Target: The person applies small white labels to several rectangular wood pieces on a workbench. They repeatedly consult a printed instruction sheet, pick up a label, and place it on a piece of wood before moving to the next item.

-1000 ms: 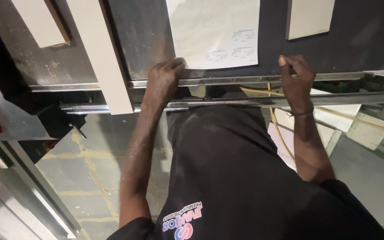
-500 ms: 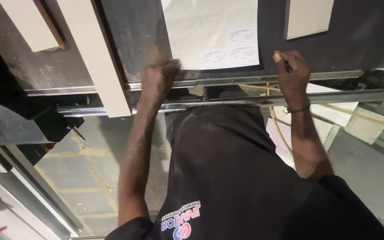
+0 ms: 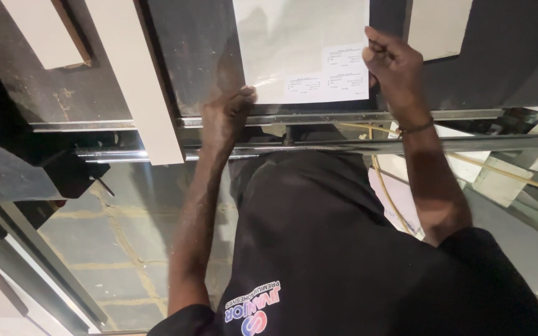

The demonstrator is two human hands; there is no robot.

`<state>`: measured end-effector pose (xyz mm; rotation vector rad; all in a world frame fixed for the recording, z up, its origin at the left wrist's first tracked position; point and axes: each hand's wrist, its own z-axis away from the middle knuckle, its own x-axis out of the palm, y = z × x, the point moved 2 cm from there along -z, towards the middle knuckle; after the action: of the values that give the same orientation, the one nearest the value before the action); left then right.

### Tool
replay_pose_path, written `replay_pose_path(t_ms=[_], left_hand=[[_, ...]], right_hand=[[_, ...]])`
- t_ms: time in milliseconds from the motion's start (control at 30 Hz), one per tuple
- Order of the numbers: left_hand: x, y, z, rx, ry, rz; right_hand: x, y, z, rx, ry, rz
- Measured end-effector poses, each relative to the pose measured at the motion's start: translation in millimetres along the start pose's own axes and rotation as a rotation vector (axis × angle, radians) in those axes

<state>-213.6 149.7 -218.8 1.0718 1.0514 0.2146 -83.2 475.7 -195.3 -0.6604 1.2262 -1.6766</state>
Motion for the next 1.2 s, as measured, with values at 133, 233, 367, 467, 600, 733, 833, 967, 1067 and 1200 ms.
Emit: replay_pose_path(t_ms=[133,233,367,467,600,733,833,967,1067,1200], left_hand=[[-2.9,11.1,-0.6,0.128,0.063,-0.084],[-10.4,25.9,-3.7,0.21,0.051,-0.174],[-13.4,41.3,-11.3,0.181,-0.059,-0.216],[-3.3,39.8,-19.3,0.104,-0.143,-0.286],[15.8,28.0,-26.3,0.156,-0.051,-0.358],[41.2,16.5,-36.5,0.165,-0.051,-0.421],[60.4,12.7,-52.1,0.161,-0.069,-0.455],[73.0,11.9,-69.3,0.065,-0.17,-0.559],[71.4,17.9,-76.1,0.043,-0.166,-0.57],[65.3,25.0,-82.1,-0.004,-0.261,-0.66]], right_hand=[[-0.1,3.9,-13.6,0.022,0.021,0.123],[-0.9,5.1,-17.7,0.003,0.037,0.109],[-1.4,5.5,-18.2,-0.017,0.045,0.132],[-2.6,7.3,-17.7,0.0,0.035,0.104],[-4.5,11.0,-17.9,0.013,0.014,0.038],[-4.6,14.3,-18.6,-0.019,0.016,0.047],[-3.7,17.3,-19.6,-0.055,0.02,0.093],[-4.8,23.0,-17.3,-0.072,0.056,0.156],[-5.7,25.3,-9.6,-0.086,0.103,0.339],[5.6,12.7,9.6,-0.442,0.148,0.638]])
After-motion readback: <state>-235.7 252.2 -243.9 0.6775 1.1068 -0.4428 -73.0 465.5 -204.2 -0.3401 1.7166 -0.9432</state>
